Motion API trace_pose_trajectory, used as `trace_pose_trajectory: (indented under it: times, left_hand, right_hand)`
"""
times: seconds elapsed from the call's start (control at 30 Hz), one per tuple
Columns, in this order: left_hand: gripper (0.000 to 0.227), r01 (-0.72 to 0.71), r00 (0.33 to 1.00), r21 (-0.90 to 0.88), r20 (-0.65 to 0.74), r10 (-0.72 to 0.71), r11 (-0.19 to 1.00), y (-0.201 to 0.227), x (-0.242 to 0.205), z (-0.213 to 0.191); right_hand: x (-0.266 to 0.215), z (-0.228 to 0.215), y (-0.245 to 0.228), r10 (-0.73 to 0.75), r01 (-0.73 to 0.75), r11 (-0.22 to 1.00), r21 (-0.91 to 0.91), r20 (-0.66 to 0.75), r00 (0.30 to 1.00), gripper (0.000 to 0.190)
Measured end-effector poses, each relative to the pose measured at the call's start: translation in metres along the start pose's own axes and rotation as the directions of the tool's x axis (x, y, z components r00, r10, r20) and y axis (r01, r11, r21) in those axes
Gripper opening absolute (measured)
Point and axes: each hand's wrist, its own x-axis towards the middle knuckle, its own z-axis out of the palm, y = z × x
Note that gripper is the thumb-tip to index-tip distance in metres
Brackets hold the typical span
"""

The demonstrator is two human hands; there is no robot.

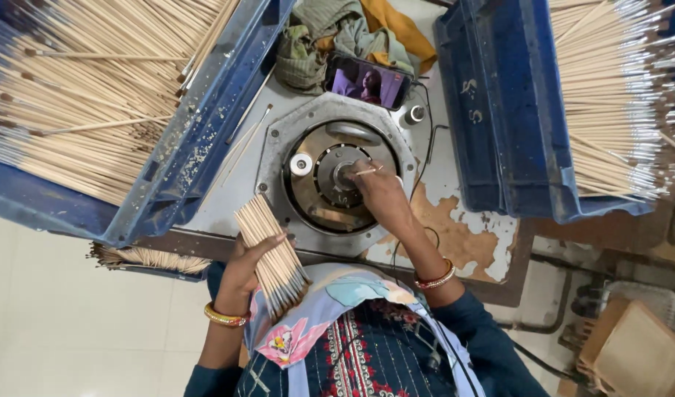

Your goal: Feeding bamboo sticks into an automated incense-coating machine.

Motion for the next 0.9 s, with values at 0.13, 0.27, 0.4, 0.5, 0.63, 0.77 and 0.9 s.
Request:
trace_pose_trajectory:
  times: [0.13, 0.27, 0.4, 0.5, 0.63, 0.77, 0.9]
  left_hand:
    - [0.034, 0.012, 1.000, 0.069, 0.017, -0.013, 0.998, 0.014, -0.011, 0.022]
    - [0.039, -0.309, 0.947, 0.428, 0.224, 0.232, 0.849, 0.042, -0.020, 0.061]
    - [0.044, -0.571, 0.819, 0.567, 0.443, 0.364, 0.594, 0.060, -0.013, 0.072]
    - [0.035, -0.356, 0.931, 0.457, 0.244, 0.270, 0.815, 0.050, 0.004, 0.060]
    - [0.029, -0.026, 0.999, 0.096, 0.020, 0.025, 0.995, 0.031, 0.003, 0.038]
    - [0.032, 0.073, 0.997, -0.137, 0.000, -0.073, 0.988, 0.014, 0.001, 0.018]
    - [0.036, 0.037, 0.999, -0.019, -0.006, -0.037, 0.999, 0.013, 0.002, 0.018]
  right_hand:
    - [-0.004, -0.015, -0.018, 0.036, -0.075, 0.956, 0.283, 0.141, 0.989, 0.014]
    - [0.012, -0.062, -0.084, 0.246, -0.289, 0.776, 0.561, 0.153, 0.957, 0.020]
    - [0.000, -0.062, -0.073, -0.029, -0.071, 0.955, 0.289, 0.326, 0.945, 0.014]
    - [-0.010, -0.112, -0.068, 0.368, -0.359, 0.813, 0.457, 0.075, 0.927, 0.015]
    - [0.006, -0.044, -0.016, 0.223, -0.227, 0.973, 0.052, 0.074, 0.972, 0.004]
    - [0.011, -0.023, -0.018, 0.133, -0.145, 0.985, 0.099, 0.118, 0.984, 0.019]
    - [0.001, -0.001, 0.000, 0.052, -0.077, 0.982, 0.174, 0.148, 0.988, 0.010]
